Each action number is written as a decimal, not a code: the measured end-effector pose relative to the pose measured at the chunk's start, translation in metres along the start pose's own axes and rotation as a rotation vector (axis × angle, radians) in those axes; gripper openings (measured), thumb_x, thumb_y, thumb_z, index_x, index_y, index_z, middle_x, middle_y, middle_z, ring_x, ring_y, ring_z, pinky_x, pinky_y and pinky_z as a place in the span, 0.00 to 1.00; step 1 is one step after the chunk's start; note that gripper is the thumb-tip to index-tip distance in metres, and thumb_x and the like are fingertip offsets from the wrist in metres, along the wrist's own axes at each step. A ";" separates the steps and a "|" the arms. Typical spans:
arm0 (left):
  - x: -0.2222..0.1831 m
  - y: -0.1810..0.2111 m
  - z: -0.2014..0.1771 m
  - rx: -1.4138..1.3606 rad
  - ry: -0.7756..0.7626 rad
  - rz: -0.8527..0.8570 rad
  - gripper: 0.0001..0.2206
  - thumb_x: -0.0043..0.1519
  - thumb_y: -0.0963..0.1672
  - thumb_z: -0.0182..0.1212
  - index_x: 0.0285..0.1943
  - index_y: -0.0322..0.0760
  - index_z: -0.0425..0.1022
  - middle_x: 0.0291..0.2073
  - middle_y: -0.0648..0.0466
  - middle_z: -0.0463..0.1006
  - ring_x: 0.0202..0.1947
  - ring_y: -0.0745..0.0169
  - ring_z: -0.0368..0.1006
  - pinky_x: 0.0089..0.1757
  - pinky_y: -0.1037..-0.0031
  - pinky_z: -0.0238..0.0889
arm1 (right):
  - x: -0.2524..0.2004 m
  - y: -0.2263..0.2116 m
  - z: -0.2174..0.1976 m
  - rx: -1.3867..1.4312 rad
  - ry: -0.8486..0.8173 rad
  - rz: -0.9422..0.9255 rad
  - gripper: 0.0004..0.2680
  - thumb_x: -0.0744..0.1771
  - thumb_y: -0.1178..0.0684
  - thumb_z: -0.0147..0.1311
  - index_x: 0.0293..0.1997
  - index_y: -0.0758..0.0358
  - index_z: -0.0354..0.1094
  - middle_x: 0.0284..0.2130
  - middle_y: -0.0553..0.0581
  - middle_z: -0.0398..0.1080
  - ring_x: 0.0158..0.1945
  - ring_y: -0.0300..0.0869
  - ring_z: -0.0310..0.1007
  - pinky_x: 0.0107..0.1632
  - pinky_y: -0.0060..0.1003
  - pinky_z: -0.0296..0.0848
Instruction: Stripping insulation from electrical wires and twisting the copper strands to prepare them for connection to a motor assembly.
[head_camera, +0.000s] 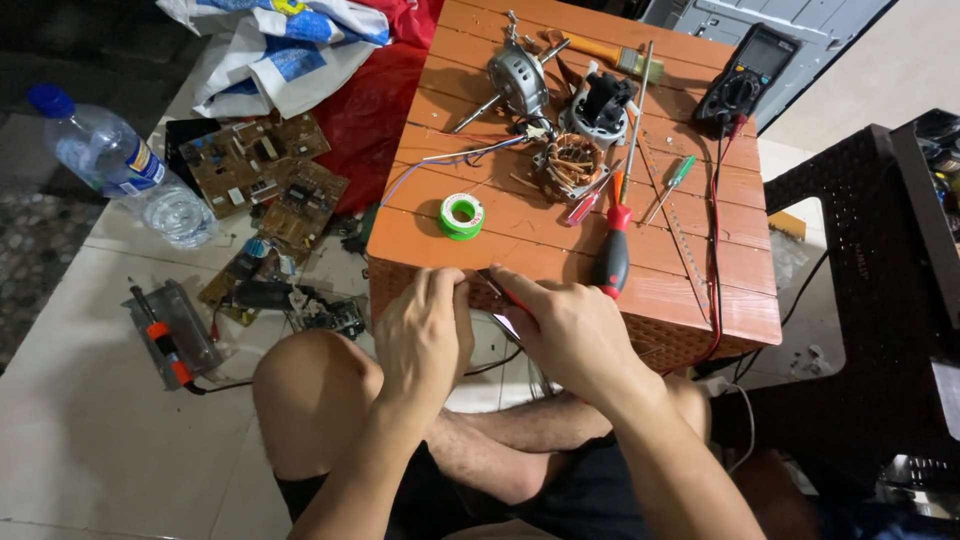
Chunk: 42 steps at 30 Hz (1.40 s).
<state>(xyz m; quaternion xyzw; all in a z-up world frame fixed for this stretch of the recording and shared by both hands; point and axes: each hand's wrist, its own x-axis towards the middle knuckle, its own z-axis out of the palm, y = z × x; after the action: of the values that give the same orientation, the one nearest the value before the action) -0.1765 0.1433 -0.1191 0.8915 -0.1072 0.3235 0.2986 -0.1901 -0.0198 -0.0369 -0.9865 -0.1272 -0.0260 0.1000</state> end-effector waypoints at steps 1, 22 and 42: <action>-0.002 -0.003 0.005 0.000 -0.004 0.001 0.03 0.69 0.44 0.56 0.41 0.45 0.72 0.27 0.57 0.72 0.23 0.56 0.77 0.28 0.68 0.70 | 0.001 0.000 -0.002 0.002 -0.001 0.003 0.14 0.64 0.47 0.55 0.56 0.39 0.72 0.33 0.55 0.81 0.34 0.64 0.80 0.37 0.62 0.78; 0.005 0.002 -0.007 -0.495 -0.100 -0.134 0.01 0.64 0.39 0.61 0.41 0.38 0.76 0.26 0.47 0.78 0.29 0.41 0.80 0.30 0.63 0.72 | 0.007 0.014 0.003 -0.056 -0.015 0.034 0.14 0.65 0.44 0.54 0.56 0.30 0.73 0.31 0.47 0.79 0.29 0.61 0.80 0.35 0.55 0.80; -0.001 -0.002 -0.013 -0.374 -0.005 -0.074 0.00 0.66 0.41 0.61 0.43 0.41 0.75 0.28 0.53 0.75 0.26 0.49 0.75 0.30 0.66 0.69 | 0.007 0.015 0.005 -0.033 0.006 0.010 0.15 0.65 0.46 0.54 0.58 0.33 0.73 0.29 0.51 0.79 0.26 0.61 0.79 0.31 0.56 0.79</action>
<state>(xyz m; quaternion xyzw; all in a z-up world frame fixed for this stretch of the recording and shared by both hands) -0.1829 0.1526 -0.1126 0.8247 -0.1332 0.2843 0.4705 -0.1797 -0.0308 -0.0444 -0.9886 -0.1214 -0.0308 0.0841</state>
